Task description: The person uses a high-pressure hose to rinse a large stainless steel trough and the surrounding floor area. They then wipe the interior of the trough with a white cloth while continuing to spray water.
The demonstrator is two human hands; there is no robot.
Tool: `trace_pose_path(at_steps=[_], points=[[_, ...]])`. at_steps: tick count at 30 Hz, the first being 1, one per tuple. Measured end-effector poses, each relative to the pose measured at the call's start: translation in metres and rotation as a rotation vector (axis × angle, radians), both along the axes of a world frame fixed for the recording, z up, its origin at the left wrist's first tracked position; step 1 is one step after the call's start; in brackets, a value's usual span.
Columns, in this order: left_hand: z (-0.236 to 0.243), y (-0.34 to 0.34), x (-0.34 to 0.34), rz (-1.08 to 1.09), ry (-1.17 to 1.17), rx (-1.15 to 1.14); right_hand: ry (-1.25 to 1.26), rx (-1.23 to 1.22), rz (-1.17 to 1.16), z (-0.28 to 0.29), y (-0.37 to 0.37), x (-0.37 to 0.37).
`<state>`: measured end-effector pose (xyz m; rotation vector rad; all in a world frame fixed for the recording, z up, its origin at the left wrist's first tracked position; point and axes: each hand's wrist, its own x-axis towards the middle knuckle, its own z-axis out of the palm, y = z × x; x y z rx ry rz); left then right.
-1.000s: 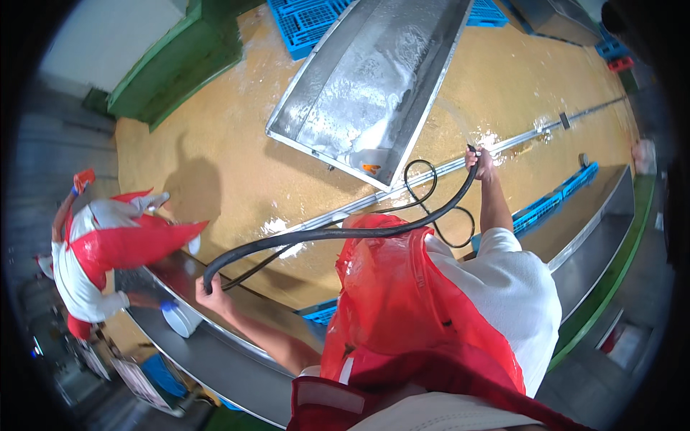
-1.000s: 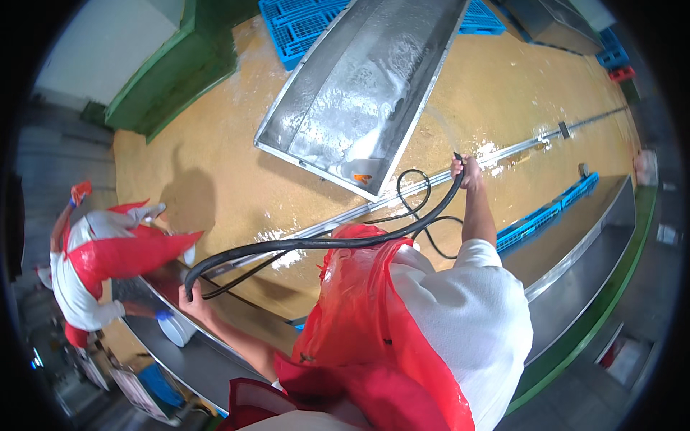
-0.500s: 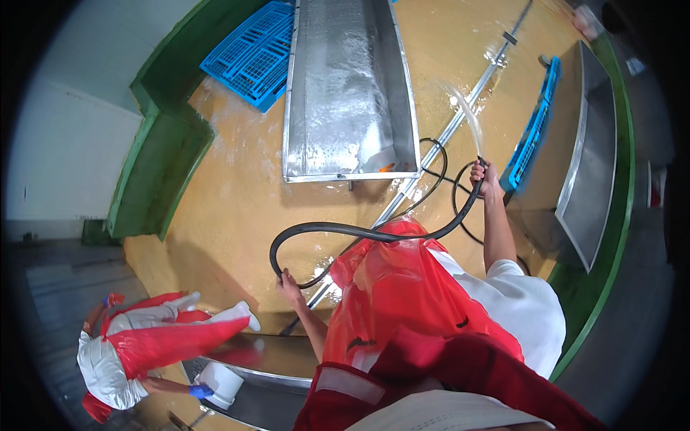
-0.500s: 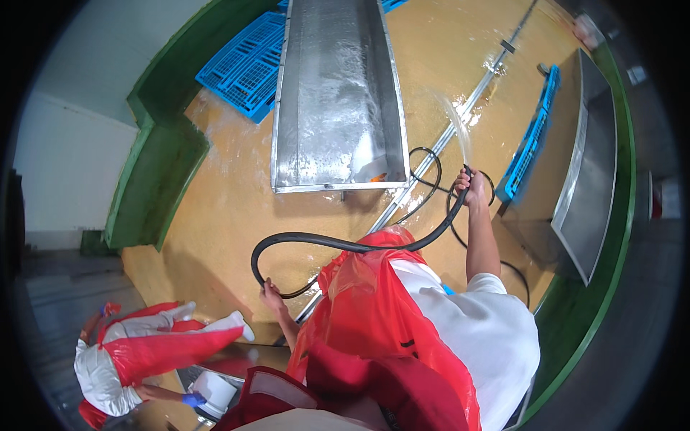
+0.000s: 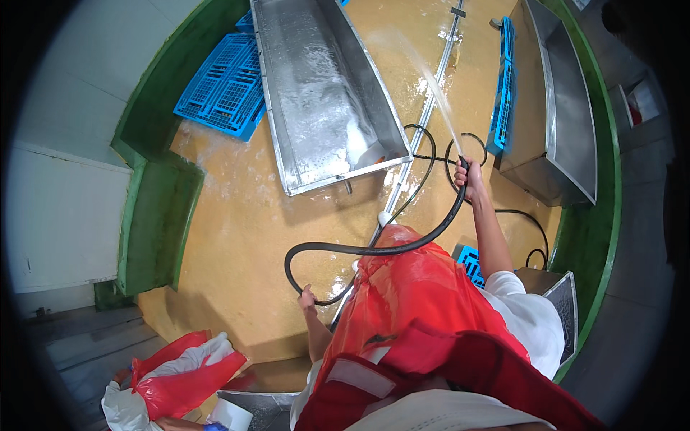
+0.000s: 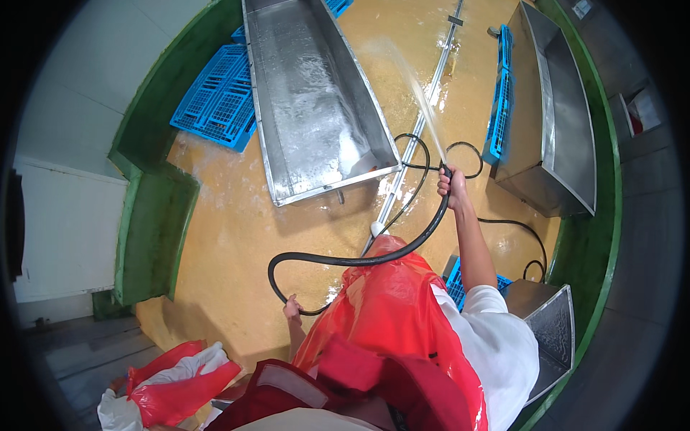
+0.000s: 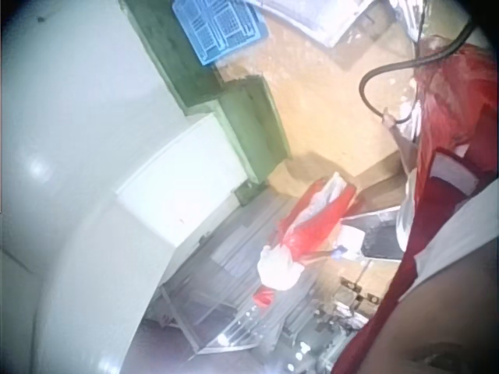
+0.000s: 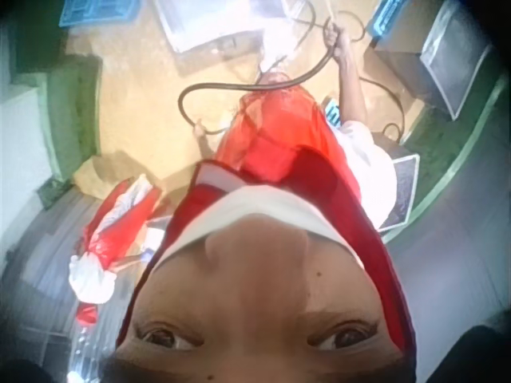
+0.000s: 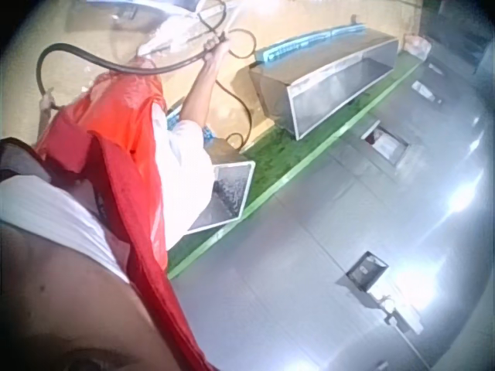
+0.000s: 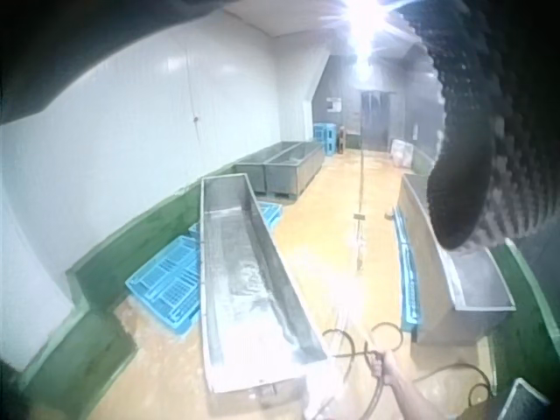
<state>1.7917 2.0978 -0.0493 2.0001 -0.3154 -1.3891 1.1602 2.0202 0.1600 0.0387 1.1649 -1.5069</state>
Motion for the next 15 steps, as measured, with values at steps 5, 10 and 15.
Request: trace_pose_path(at_steps=[5,10,15], points=[[0.009,-0.016,-0.02,-0.008,-0.031,-0.015,-0.078,-0.07,0.006,0.005,-0.024,-0.012],[0.025,-0.009,-0.032,0.051,-0.065,0.034,-0.074,-0.104,0.074,0.005,-0.073,-0.018],[0.03,0.005,-0.045,0.126,-0.079,0.081,-0.092,-0.111,0.149,0.001,-0.109,-0.027]])
